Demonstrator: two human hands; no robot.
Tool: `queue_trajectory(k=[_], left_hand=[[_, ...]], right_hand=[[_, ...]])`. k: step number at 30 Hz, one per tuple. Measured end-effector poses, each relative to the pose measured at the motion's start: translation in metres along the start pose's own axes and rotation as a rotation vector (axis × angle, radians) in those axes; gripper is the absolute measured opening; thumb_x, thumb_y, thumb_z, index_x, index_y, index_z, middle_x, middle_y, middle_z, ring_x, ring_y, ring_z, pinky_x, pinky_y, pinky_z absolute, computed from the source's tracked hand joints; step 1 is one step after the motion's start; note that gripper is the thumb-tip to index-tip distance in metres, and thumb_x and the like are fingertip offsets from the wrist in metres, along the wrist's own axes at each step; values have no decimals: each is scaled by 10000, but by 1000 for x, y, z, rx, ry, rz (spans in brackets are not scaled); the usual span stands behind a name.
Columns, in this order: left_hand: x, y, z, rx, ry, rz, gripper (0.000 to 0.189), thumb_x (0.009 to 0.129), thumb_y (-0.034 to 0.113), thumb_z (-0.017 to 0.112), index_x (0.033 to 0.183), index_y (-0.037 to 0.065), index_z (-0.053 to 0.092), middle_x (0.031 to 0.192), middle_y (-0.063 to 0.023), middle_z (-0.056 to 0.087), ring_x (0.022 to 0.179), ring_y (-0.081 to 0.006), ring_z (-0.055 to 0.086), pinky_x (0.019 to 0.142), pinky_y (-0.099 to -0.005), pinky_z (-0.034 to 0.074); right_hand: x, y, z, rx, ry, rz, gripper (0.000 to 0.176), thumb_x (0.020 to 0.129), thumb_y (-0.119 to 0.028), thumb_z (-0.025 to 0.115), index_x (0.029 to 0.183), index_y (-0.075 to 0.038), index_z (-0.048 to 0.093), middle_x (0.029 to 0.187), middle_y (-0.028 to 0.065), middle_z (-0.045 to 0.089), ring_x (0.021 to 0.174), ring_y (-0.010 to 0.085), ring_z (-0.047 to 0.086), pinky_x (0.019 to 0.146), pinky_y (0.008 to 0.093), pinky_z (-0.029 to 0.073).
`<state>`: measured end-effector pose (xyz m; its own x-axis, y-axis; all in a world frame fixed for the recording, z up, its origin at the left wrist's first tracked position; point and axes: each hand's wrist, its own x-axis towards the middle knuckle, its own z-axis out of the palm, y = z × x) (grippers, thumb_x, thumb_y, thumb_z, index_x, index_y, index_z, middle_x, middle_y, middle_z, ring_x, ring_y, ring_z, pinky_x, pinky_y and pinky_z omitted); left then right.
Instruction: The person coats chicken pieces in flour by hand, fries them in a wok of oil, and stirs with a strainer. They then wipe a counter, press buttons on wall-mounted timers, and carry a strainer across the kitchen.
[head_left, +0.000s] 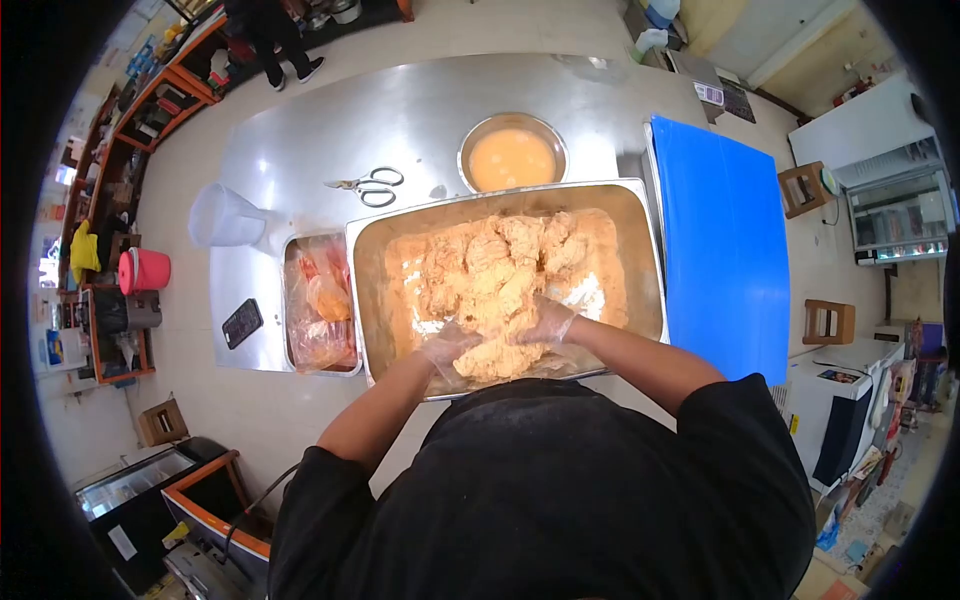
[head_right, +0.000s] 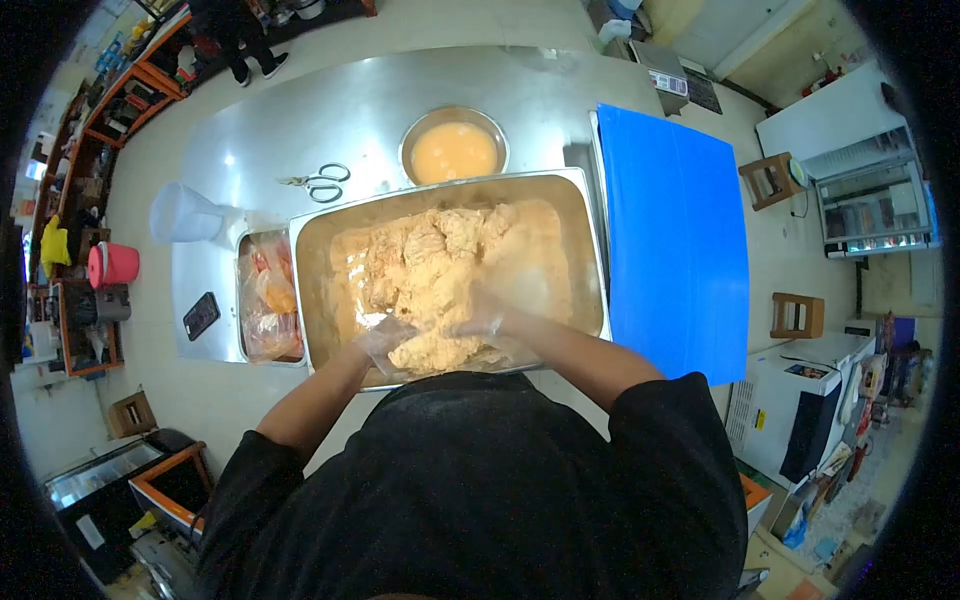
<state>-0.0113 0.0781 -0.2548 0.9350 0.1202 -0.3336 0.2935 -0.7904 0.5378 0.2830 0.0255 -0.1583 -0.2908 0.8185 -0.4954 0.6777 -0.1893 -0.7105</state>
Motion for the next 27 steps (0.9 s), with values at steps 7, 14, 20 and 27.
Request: queue_trajectory(k=[7, 14, 20, 27], left_hand=[[-21, 81, -135, 110, -18, -348, 687, 810, 311, 691, 1408, 57, 467, 1432, -194, 470, 1310, -358, 451, 1132, -432, 328], [-4, 1, -112, 140, 259, -708, 630, 857, 227, 662, 1422, 66, 434, 1267, -200, 587, 1212, -312, 550, 1065, -402, 381], [50, 5, -121, -1234, 410, -796, 591, 1014, 421, 414, 1524, 149, 290, 1565, -156, 282, 1437, -284, 291, 1157, -389, 302], [32, 53, -133, -1991, 525, -777, 693, 995, 591, 313, 1497, 113, 341, 1508, -133, 412, 1326, -306, 465, 1122, -445, 336]], right_hand=[[-26, 17, -54, -570, 109, -480, 615, 773, -349, 737, 1272, -30, 573, 1357, 190, 508, 1261, 330, 479, 1066, 430, 393], [27, 58, -71, 641, 261, 198, 1011, 782, -382, 798, 1514, -21, 202, 1465, 185, 446, 1324, 327, 444, 1072, 480, 384], [91, 84, -12, 628, -6, -24, 823, 794, -403, 795, 1428, -33, 423, 1446, 152, 481, 1339, 295, 435, 1038, 457, 401], [48, 89, -23, 643, 31, 36, 727, 911, -515, 611, 1449, -70, 409, 1393, 146, 538, 1335, 278, 456, 1112, 419, 365]])
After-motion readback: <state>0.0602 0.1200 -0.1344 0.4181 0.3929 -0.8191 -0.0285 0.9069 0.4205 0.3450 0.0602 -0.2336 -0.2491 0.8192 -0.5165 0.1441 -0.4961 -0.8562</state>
